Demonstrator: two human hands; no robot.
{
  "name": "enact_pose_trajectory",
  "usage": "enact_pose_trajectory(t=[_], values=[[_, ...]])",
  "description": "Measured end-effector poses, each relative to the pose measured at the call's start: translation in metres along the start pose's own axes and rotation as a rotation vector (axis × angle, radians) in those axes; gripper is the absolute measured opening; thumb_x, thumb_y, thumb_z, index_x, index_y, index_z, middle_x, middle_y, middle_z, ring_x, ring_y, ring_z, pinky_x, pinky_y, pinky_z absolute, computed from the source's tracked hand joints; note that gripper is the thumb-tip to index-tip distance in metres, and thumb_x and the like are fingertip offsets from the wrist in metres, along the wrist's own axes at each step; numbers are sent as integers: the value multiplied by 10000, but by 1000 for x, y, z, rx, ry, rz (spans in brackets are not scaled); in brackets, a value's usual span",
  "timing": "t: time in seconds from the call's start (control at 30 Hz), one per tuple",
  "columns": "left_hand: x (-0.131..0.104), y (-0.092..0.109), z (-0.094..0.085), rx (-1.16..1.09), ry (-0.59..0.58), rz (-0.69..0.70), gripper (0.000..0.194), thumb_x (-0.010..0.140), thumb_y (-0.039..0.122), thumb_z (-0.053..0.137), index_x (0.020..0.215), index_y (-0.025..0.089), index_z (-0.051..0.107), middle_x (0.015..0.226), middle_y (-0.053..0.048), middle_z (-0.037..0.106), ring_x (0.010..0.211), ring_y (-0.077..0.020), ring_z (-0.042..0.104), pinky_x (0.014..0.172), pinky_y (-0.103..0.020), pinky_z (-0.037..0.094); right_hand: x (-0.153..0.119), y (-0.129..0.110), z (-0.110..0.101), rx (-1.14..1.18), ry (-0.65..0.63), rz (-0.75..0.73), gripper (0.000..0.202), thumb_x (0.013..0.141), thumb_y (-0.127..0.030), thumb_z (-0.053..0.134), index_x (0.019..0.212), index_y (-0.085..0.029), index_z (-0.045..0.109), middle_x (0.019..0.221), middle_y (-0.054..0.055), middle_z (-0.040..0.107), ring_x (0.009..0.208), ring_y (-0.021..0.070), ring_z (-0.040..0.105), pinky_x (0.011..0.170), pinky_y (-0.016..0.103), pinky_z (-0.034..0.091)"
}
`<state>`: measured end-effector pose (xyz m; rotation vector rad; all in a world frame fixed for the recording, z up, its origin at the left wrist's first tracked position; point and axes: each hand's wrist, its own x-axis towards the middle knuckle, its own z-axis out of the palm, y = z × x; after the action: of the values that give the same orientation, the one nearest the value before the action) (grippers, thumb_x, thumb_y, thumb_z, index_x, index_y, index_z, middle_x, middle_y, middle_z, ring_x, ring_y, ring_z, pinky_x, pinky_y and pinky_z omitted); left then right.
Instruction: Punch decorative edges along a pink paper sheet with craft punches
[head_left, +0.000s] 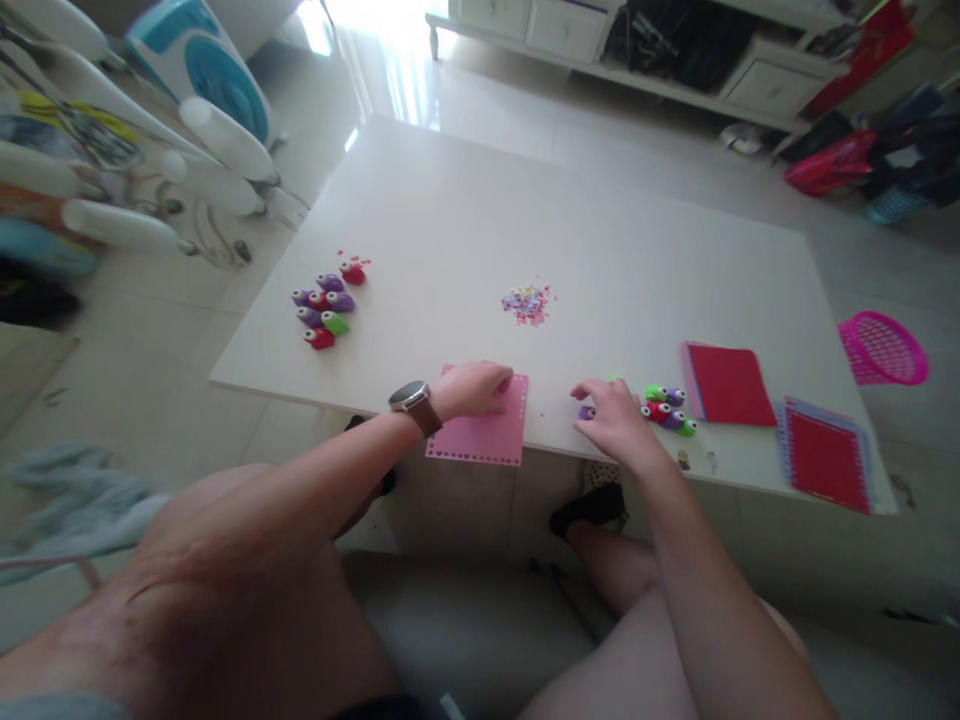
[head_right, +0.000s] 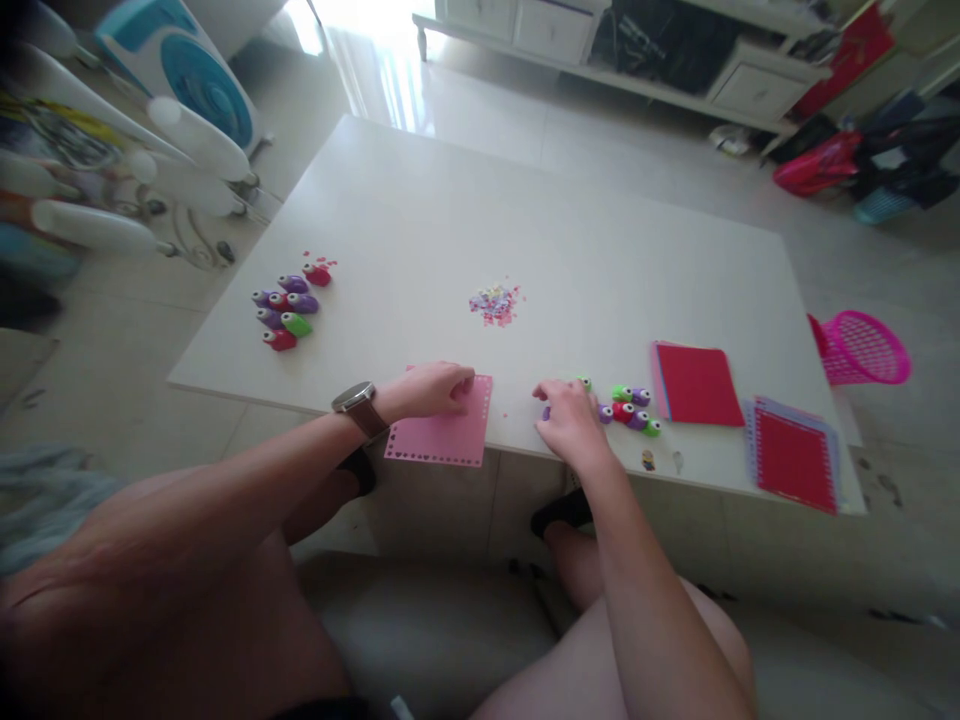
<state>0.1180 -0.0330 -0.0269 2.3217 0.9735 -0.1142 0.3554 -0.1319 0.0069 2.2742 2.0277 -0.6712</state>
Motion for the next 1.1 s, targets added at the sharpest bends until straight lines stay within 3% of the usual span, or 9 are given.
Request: enact_pose_trajectory(t=[0.13,0.33,0.47,0.53,0.73,0.87,0.97,1.1], values=[[3,-1,1,-11,-1,-3,212,750,314,696,925,204,650,928,-51,722,799,-209,616,622,-309,361,-3,-19,4,176,-110,-134,367,760,-90,571,1067,-250,691,1101,49,731,1144,280,551,977,437,348],[3,-3,2,-18,2,-2,210,758,323,711,921,205,651,931,-43,723,797,-199,615,629,-302,366,0,-27,13,140,-143,-99,399,757,-61,525,1072,-238,694,1148,88,708,1212,303,535,1009,483,352],[3,-3,3,-30,10,-1,202,747,317,712,904,206,648,905,-37,718,771,-190,605,624,-300,358,4,-30,13,184,2,-59,588,819,-153,552,1400,-243,542,1383,146,605,1333,338,470,1058,564,339],[3,-3,3,-33,12,0,203,743,317,707,903,205,648,900,-39,716,762,-189,600,617,-300,348,5,-30,13,225,82,-62,603,852,-203,550,1450,-240,487,1441,153,571,1359,338,458,1079,582,326],[3,-3,4,-36,21,2,193,735,314,696,884,204,640,883,-42,708,751,-189,590,602,-302,326,7,-23,17,189,113,-110,334,872,-232,561,1199,-218,626,1273,112,680,1232,304,568,1041,505,371],[3,-3,4,-38,25,11,178,730,300,695,867,206,632,874,-39,706,752,-191,592,599,-304,329,6,-17,15,79,45,-158,274,786,-86,538,999,-204,665,1098,71,718,1071,236,619,905,343,427],[4,-4,4,-32,19,15,180,731,299,699,871,207,635,887,-41,712,758,-194,601,600,-306,340,5,-11,10,25,-43,-72,262,760,-48,516,902,-205,670,983,49,730,914,194,642,779,288,420],[6,-4,3,-25,20,14,191,744,299,702,903,208,649,931,-47,722,797,-202,624,641,-305,390,6,-1,6,-18,-82,33,126,830,-187,588,909,-197,686,953,65,746,911,211,662,770,288,429]])
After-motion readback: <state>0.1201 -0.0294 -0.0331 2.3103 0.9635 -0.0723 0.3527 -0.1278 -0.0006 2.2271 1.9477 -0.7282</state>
